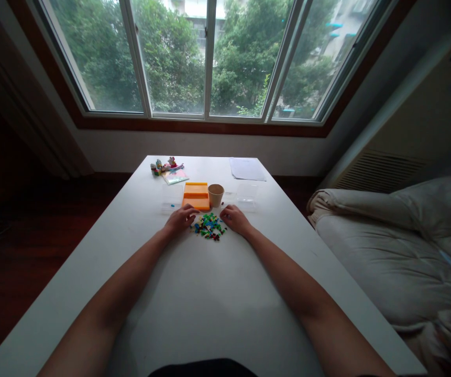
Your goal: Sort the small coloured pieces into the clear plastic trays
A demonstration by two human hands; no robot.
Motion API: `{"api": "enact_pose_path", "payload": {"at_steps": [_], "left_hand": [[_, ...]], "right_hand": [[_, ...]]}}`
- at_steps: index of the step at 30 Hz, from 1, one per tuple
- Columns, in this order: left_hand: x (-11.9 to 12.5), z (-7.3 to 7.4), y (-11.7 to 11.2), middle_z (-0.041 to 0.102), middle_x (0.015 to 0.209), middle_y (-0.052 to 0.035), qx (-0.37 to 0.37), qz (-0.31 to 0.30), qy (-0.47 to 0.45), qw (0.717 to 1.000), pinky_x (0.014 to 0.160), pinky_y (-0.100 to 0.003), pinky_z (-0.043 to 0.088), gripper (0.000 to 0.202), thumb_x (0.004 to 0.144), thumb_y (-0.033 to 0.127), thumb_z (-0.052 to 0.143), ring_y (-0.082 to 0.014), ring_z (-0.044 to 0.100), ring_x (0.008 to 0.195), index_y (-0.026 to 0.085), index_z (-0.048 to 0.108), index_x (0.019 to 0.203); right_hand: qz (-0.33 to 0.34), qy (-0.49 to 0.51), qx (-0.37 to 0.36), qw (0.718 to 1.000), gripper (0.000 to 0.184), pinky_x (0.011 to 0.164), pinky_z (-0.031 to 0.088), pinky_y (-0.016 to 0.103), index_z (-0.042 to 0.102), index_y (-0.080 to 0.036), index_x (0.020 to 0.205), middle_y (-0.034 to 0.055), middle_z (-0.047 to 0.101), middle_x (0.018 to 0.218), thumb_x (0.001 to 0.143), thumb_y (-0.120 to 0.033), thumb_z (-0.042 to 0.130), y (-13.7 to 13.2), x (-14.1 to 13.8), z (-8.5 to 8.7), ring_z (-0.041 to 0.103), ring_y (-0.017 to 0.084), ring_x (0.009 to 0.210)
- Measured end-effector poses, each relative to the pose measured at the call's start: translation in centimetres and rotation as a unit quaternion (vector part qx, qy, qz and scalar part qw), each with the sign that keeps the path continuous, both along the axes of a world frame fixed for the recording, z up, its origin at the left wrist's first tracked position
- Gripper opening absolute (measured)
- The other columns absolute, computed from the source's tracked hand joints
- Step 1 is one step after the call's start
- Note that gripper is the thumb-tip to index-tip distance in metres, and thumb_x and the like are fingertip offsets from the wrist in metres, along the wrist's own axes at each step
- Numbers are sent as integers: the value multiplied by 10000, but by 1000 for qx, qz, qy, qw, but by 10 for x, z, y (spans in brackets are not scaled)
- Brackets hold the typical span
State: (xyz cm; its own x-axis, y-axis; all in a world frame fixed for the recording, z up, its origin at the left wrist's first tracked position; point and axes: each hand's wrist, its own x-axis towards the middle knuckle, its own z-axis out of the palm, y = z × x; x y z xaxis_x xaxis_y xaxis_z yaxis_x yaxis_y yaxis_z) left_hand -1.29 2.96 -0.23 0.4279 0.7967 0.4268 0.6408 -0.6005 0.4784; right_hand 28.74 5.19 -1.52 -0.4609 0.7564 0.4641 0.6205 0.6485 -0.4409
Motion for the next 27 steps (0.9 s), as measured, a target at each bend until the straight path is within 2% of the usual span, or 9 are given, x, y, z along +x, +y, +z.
{"api": "enact_pose_path", "payload": {"at_steps": [4,9,14,18,23,27], "left_hand": [[-4,2,1,686,944,-31,-25,8,18,999,710,-245,468,248,907,229,514,-123,592,710,224,731,1026],[-10,6,0,696,850,-15,-51,-7,26,998,680,-237,432,221,858,195,529,-125,556,686,207,737,930],[-16,10,0,679,797,-3,-95,-35,33,994,665,-232,411,206,792,184,546,-126,538,680,197,734,877],[-20,12,2,661,778,1,-134,-59,38,988,650,-228,401,212,751,188,553,-126,533,681,190,730,868],[-22,14,3,628,741,9,-162,-85,41,982,622,-223,385,218,743,209,555,-118,514,659,189,728,873],[-22,16,2,618,729,11,-161,-93,48,981,612,-226,384,204,757,249,566,-117,512,652,195,734,859]], "right_hand": [[-38,46,-1,998,116,770,460,294,686,-218,910,38,667,881,869,-179,584,0,2,1,574,182,838],[-110,154,-21,982,165,676,452,276,671,-210,943,16,676,809,907,-286,528,4,10,4,567,158,698],[-189,263,-22,946,221,712,494,299,683,-193,951,33,696,822,855,-360,575,15,27,1,613,177,734],[-240,352,-53,903,311,707,544,322,693,-182,992,57,715,877,808,-416,601,29,41,-7,650,198,787],[-263,431,-74,860,377,675,585,322,672,-167,1069,74,716,949,801,-421,597,42,51,-17,681,193,805],[-262,450,-77,850,415,685,600,313,637,-168,1153,86,698,1040,826,-416,575,44,53,-19,702,188,838]]}}
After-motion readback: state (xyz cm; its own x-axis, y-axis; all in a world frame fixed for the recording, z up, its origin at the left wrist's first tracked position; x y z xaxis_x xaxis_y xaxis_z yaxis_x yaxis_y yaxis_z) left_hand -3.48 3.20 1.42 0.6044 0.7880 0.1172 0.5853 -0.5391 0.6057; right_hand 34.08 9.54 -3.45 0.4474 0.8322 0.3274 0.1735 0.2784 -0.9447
